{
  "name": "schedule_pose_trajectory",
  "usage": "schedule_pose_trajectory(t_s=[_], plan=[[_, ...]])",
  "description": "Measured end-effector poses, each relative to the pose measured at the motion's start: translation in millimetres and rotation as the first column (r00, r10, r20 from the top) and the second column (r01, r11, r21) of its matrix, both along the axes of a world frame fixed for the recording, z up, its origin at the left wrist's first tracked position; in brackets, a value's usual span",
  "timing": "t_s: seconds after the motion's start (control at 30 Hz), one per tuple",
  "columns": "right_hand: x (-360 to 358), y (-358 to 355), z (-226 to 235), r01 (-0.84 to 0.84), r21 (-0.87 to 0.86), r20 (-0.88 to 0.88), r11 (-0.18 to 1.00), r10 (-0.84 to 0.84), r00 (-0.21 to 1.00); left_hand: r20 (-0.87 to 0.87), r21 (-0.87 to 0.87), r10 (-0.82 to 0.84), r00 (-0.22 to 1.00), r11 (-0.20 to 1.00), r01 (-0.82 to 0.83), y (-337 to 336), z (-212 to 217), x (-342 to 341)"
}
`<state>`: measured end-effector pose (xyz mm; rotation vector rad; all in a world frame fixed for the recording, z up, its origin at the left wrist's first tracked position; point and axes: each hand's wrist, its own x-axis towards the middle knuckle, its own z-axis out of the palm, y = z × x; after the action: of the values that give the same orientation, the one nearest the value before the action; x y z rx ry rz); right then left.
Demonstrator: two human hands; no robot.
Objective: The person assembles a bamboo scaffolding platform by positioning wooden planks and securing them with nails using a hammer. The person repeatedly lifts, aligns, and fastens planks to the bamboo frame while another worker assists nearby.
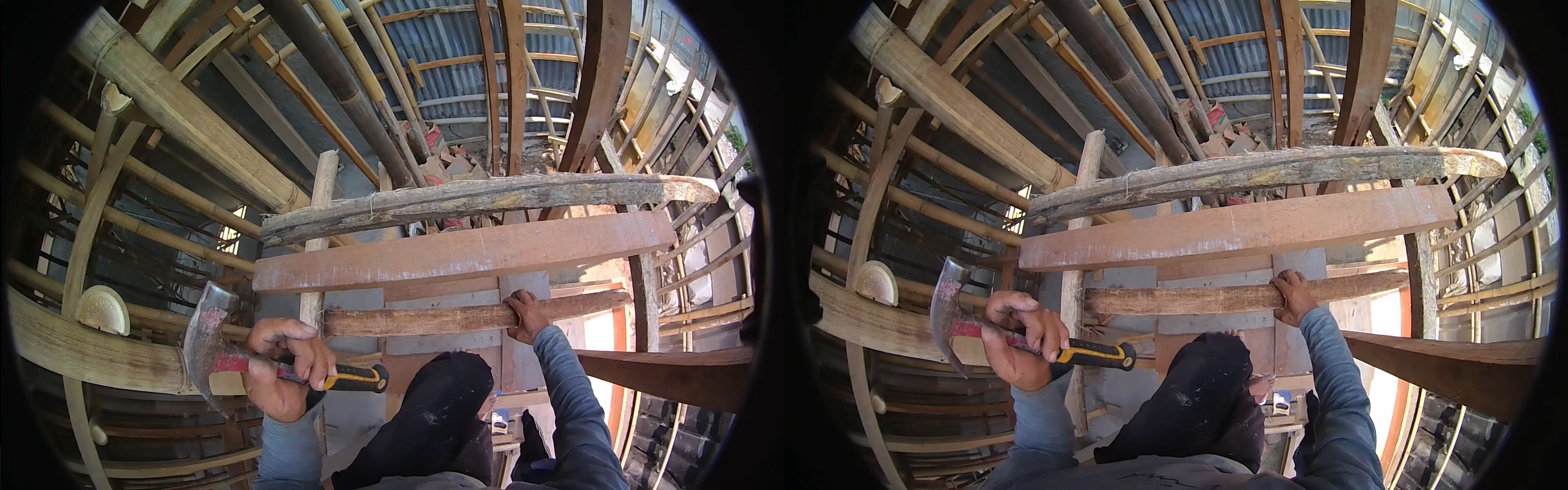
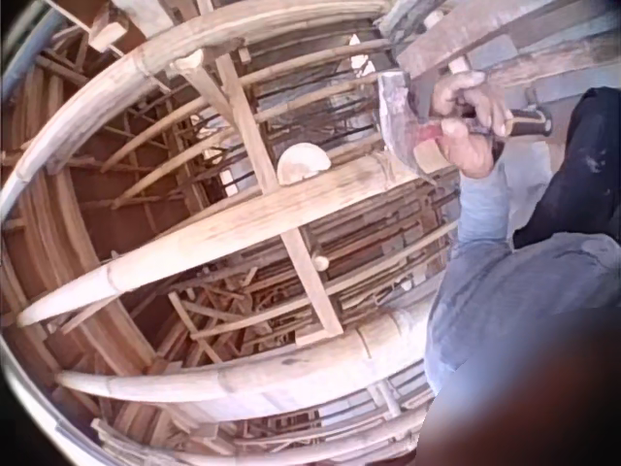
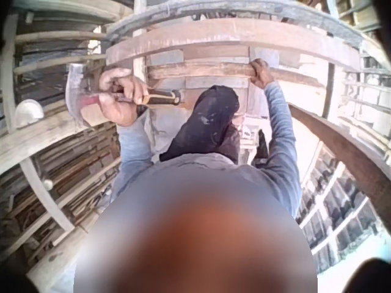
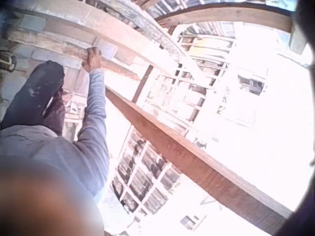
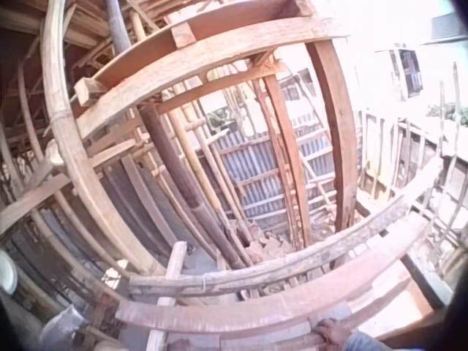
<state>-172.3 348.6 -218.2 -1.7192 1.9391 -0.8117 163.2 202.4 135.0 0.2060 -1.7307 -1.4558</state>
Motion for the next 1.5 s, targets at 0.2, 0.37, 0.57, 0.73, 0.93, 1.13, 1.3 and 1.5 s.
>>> schedule_pose_trajectory(t_s=[0.2, 0.37, 0.57, 0.73, 0.93, 1.13, 1.3, 1.5], plan=[[10.0, 1.4, 25.9, 0.099, 0.074, -0.059, 0.992, -0.094, 0.994, 0.164, 0.127, 0.258, 0.952, 0.952, -0.279, 5.3, -12.6, 49.4], [-1.9, -2.5, 4.3, 0.293, 0.074, -0.265, 0.953, -0.265, 0.927, 0.237, 0.345, 0.410, 0.881, 0.812, -0.471, 9.1, -47.5, 73.0], [-36.9, 23.2, -4.6, 0.286, 0.092, -0.232, 0.954, -0.259, 0.938, 0.358, 0.388, 0.463, 0.811, 0.717, -0.580, 13.3, -77.3, 82.8], [-48.7, 45.0, 12.6, 0.313, 0.020, -0.060, 0.950, -0.311, 0.948, 0.430, 0.374, 0.420, 0.799, 0.723, -0.581, 25.0, -85.8, 85.4], [-39.0, 55.1, 38.9, 0.284, -0.015, 0.202, 0.959, -0.275, 0.940, 0.388, 0.384, 0.419, 0.821, 0.736, -0.558, 35.3, -85.9, 87.0], [-10.6, 52.4, 74.0, 0.231, -0.121, 0.275, 0.965, -0.191, 0.942, -0.010, 0.332, 0.449, 0.893, 0.844, -0.421, 29.1, -43.1, 75.7], [-0.7, 50.9, 126.3, 0.267, -0.198, 0.424, 0.943, -0.163, 0.891, -0.264, 0.191, 0.247, 0.933, 0.961, -0.200, 23.4, 31.1, 47.2], [-4.5, 58.7, 200.0, 0.292, -0.414, 0.461, 0.862, -0.078, 0.884, -0.322, 0.147, 0.232, 0.918, 0.970, -0.193, 13.7, 121.7, -9.0]])
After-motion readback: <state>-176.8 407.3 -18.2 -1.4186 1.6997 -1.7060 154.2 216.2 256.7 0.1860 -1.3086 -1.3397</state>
